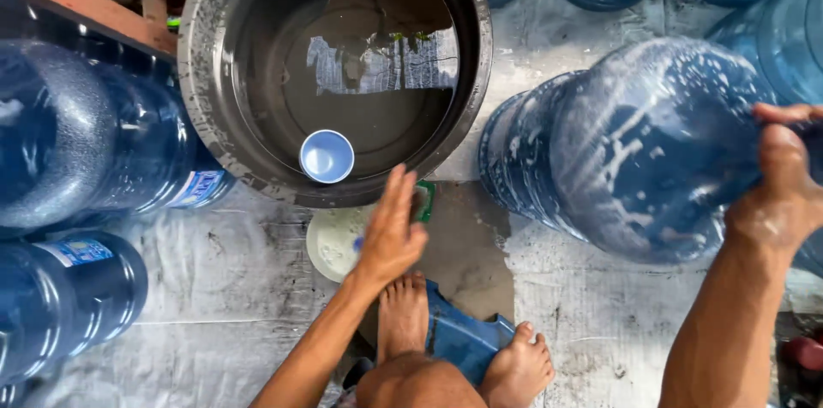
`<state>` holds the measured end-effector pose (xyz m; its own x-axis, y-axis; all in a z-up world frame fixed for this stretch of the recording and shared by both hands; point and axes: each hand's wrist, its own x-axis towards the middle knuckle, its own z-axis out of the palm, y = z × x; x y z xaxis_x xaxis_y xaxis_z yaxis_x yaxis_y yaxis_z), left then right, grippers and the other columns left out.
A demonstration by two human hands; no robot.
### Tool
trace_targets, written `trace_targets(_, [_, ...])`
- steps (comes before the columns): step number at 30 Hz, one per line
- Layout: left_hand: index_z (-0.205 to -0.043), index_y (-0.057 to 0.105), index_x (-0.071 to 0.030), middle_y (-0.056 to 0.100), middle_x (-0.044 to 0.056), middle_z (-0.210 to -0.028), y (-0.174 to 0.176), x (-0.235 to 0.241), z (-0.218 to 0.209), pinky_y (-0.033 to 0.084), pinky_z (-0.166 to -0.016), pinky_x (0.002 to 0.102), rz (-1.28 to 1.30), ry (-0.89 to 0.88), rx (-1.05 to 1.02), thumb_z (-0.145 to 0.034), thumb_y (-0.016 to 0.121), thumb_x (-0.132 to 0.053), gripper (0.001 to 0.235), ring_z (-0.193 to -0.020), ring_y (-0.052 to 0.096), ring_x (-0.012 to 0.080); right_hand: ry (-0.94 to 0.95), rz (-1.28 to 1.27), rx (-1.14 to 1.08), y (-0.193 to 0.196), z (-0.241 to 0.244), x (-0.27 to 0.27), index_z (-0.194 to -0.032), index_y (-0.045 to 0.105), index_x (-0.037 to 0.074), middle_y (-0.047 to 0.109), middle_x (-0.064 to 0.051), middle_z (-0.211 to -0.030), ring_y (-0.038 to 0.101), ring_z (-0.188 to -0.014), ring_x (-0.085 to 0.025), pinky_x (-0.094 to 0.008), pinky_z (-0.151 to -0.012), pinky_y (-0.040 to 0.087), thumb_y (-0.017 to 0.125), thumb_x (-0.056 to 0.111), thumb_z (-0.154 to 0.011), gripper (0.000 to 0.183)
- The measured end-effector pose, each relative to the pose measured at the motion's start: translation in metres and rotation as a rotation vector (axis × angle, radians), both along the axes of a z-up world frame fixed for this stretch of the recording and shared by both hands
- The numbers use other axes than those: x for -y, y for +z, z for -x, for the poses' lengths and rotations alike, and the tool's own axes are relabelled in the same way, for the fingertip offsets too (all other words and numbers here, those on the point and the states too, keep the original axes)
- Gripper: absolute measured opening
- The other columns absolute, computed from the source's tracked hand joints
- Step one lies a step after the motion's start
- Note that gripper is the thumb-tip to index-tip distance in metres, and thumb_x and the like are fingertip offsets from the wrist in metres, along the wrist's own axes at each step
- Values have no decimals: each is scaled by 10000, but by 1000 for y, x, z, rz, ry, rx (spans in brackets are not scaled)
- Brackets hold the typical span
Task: Cleaning the exterior of a large water jug with soap and filling it with water using a pipe
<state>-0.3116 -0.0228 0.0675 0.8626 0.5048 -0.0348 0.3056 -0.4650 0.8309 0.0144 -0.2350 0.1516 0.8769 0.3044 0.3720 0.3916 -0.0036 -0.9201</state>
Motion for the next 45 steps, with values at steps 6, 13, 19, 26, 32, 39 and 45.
trace_targets(6, [-1290, 469, -50, 316, 160, -1446, -47, -37, 86, 437, -837, 470, -475, -57, -121, -668, 543, 5, 628, -1043, 518, 348, 114, 6, 155, 9, 18, -68, -1127, 381, 52, 552, -201, -1085, 571, -996, -256, -388, -966, 473, 664, -196, -924, 428])
trace_targets(13, [-1269, 389, -128, 352, 111, -1214, -96, -148, 68, 445, -820, 555, -417, 799, -390, -637, 724, -401, 766, -980, 511, 416, 132, 320, 167, 12, 37, -88, -1170, 579, -42, 608, -251, -1085, 582, -1055, -416, -548, -953, 396, 885, 190, -721, 591])
trace_targets(19, [-1167, 633, -142, 655, 179, -625, -192, -231, 38, 482, -242, 384, 212, 735, -690, -746, 448, -115, 460, -360, 612, 289, -70, 766, 360, 31, 90, -57, -1383, 309, -115, 312, -354, -1418, 269, -1272, -560, -721, -992, 201, 674, 475, -840, 881])
trace_targets(26, [-1425, 171, -93, 246, 252, -1337, -146, -193, -22, 499, -940, 533, -203, 868, -516, -864, 612, -27, 717, -1108, 552, 449, -75, 624, 189, 20, 79, -69, -1439, 282, -28, 342, -341, -1408, 259, -1319, -527, -706, -1013, 71, 804, 431, -726, 996])
trace_targets(32, [-1142, 520, 27, 610, 266, -933, -163, -174, -92, 593, -517, 355, 1290, 1173, 33, -873, 402, 15, 294, -694, 632, 326, -24, 130, 170, 44, 58, -117, -1191, 402, 97, 491, -99, -1111, 529, -990, -196, -287, -911, 418, 743, 40, -799, 524])
trace_targets(39, [-1370, 305, 1, 476, 319, -1181, 49, -84, -216, 565, -682, 396, 1384, 572, 513, -632, 444, 164, 769, -915, 570, 434, -29, 219, 250, 64, 39, -123, -1014, 466, 83, 520, -51, -932, 525, -828, -169, -278, -758, 437, 737, 80, -701, 415])
trace_targets(45, [-1150, 461, 161, 574, 327, -957, 148, -29, -316, 562, -624, 469, 1333, 456, 718, -594, 487, 194, 557, -737, 614, 426, 158, 175, 251, 63, 15, -130, -964, 464, 88, 482, -19, -867, 452, -779, -133, -280, -684, 373, 694, 47, -709, 345])
